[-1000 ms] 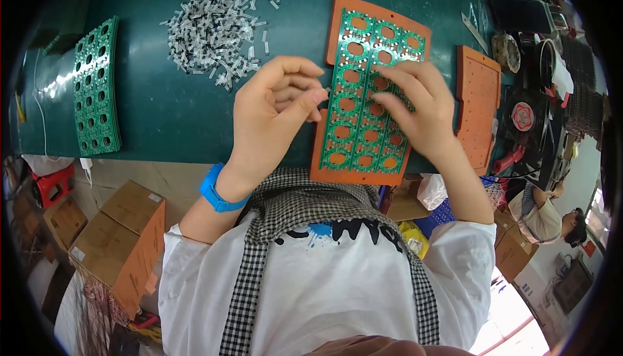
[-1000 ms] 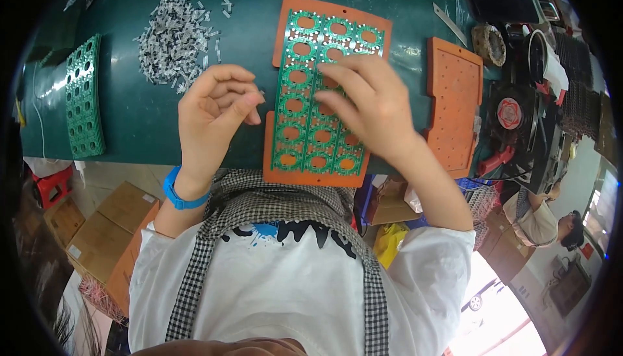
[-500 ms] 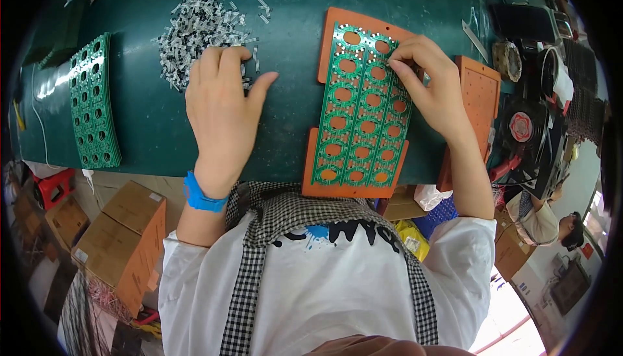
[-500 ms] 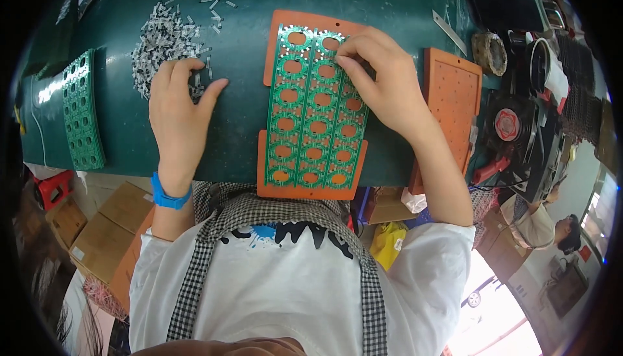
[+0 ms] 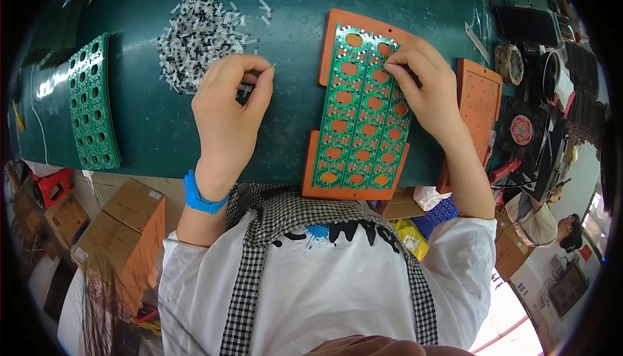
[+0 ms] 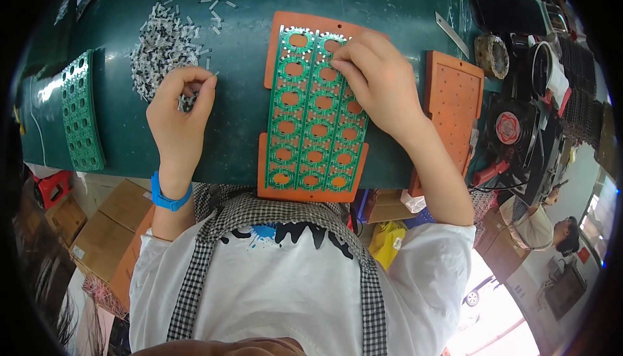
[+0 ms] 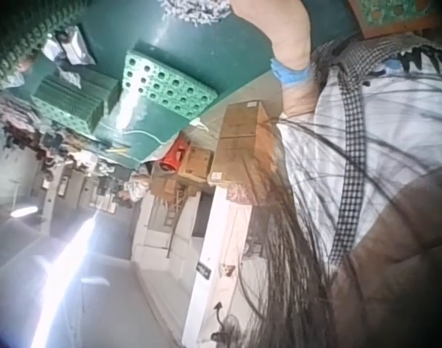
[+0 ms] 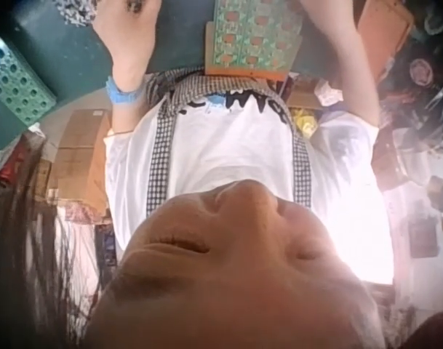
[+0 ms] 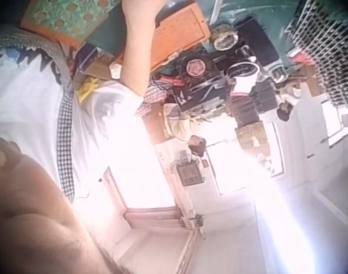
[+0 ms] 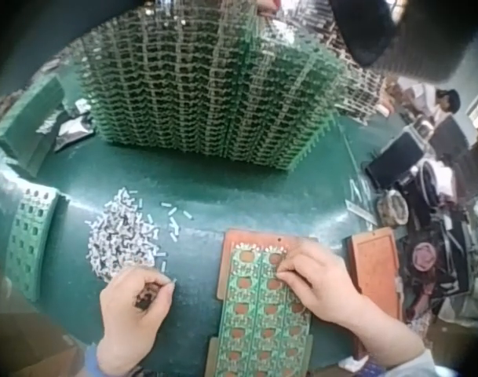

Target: The person assembles electronic components by hand, inserting small pins into a green circuit board secured in an assembly jig.

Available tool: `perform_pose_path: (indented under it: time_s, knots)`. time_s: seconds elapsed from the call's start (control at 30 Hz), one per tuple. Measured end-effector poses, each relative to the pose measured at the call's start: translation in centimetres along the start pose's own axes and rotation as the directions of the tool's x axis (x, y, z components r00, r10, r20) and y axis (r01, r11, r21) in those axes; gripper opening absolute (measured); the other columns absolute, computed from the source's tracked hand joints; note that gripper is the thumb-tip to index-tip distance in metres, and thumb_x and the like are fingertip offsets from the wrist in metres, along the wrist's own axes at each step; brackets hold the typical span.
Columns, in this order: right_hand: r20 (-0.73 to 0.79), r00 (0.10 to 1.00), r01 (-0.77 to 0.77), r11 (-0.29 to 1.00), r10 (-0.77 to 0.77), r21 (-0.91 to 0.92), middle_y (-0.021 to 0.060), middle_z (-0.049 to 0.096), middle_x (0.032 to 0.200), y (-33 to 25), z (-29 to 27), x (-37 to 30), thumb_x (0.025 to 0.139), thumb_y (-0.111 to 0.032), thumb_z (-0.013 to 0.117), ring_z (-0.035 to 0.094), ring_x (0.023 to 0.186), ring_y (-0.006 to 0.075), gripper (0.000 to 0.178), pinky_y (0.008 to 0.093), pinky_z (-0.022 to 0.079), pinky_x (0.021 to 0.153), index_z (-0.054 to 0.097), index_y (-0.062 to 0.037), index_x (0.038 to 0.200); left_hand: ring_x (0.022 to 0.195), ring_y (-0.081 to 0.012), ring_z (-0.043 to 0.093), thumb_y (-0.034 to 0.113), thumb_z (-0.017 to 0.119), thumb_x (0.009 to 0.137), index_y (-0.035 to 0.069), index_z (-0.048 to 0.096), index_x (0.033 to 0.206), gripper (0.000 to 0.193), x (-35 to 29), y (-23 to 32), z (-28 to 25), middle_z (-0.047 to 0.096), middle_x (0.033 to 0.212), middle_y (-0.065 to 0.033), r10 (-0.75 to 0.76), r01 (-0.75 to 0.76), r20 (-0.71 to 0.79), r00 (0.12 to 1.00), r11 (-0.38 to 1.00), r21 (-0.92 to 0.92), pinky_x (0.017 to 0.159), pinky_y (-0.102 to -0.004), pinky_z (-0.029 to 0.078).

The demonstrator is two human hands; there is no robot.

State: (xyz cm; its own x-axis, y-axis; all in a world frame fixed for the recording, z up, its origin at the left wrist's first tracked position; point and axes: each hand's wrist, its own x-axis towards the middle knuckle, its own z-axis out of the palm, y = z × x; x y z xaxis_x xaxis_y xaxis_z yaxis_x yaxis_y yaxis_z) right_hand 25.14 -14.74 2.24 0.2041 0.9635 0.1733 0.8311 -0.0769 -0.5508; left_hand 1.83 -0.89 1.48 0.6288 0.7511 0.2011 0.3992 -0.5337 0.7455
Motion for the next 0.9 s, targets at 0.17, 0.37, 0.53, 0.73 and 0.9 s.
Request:
perform_pose_path:
  time_s: [0.17,0.37,0.53,0.73,0.9]
  knots:
    - [-0.073,0.989,0.119,0.982,-0.131,-0.149,0.0068,0.061,0.086,-0.1,0.1,-0.4,0.079,-0.007,0.069,0.061,0.081,0.0263,0.011,0.0348,0.05,0.067,0.061,-0.0031,0.085,0.069,-0.0159,0.054,-0.003,0.058,0.087,0.002,0.066,0.103,0.019,-0.2,0.6,0.3,0.059,0.083,-0.0074,0.052,-0.048,0.013,0.999,0.972,-0.228,0.06,-0.0265,0.043]
    - [-0.043,0.999,0.014,1.0,-0.014,0.006,0.0078,0.063,0.087,0.3,0.1,-0.2,0.079,-0.007,0.069,0.062,0.084,0.0255,0.011,0.0342,0.051,0.069,0.064,-0.0024,0.088,0.069,-0.0151,0.054,-0.003,0.057,0.088,0.003,0.067,0.102,0.018,-0.9,1.3,1.1,0.059,0.086,-0.0072,0.001,0.037,0.107,0.994,0.936,-0.351,0.06,-0.0261,0.043]
    - [-0.029,1.0,-0.008,1.0,0.009,0.027,0.008,0.063,0.087,0.1,-0.1,-0.2,0.08,-0.007,0.069,0.062,0.083,0.0245,0.011,0.0333,0.05,0.069,0.064,-0.0017,0.088,0.069,-0.0158,0.055,-0.002,0.057,0.088,0.003,0.067,0.102,0.018,-1.0,1.4,1.1,0.06,0.086,-0.0074,0.01,0.028,0.11,0.994,0.939,-0.344,0.06,-0.0266,0.043]
    - [0.001,0.975,-0.21,0.93,0.22,0.301,0.0057,0.062,0.085,0.2,-0.8,-0.3,0.082,-0.007,0.069,0.06,0.074,0.0156,0.008,0.0268,0.047,0.063,0.066,-0.0006,0.086,0.07,-0.0168,0.056,-0.001,0.058,0.088,0.003,0.067,0.102,0.017,-1.3,1.3,1.5,0.06,0.087,-0.0075,0.013,0.03,0.119,0.993,0.935,-0.352,0.06,-0.0268,0.044]
    - [-0.005,0.99,-0.136,0.97,0.14,0.202,0.0057,0.061,0.083,-0.4,-0.8,-0.1,0.083,-0.007,0.069,0.059,0.072,0.0133,0.008,0.0252,0.046,0.061,0.066,-0.0005,0.086,0.071,-0.017,0.057,-0.001,0.058,0.088,0.003,0.067,0.101,0.016,-1.5,1.2,1.8,0.061,0.087,-0.0072,-0.012,0.065,0.147,0.989,0.929,-0.363,0.06,-0.0271,0.044]
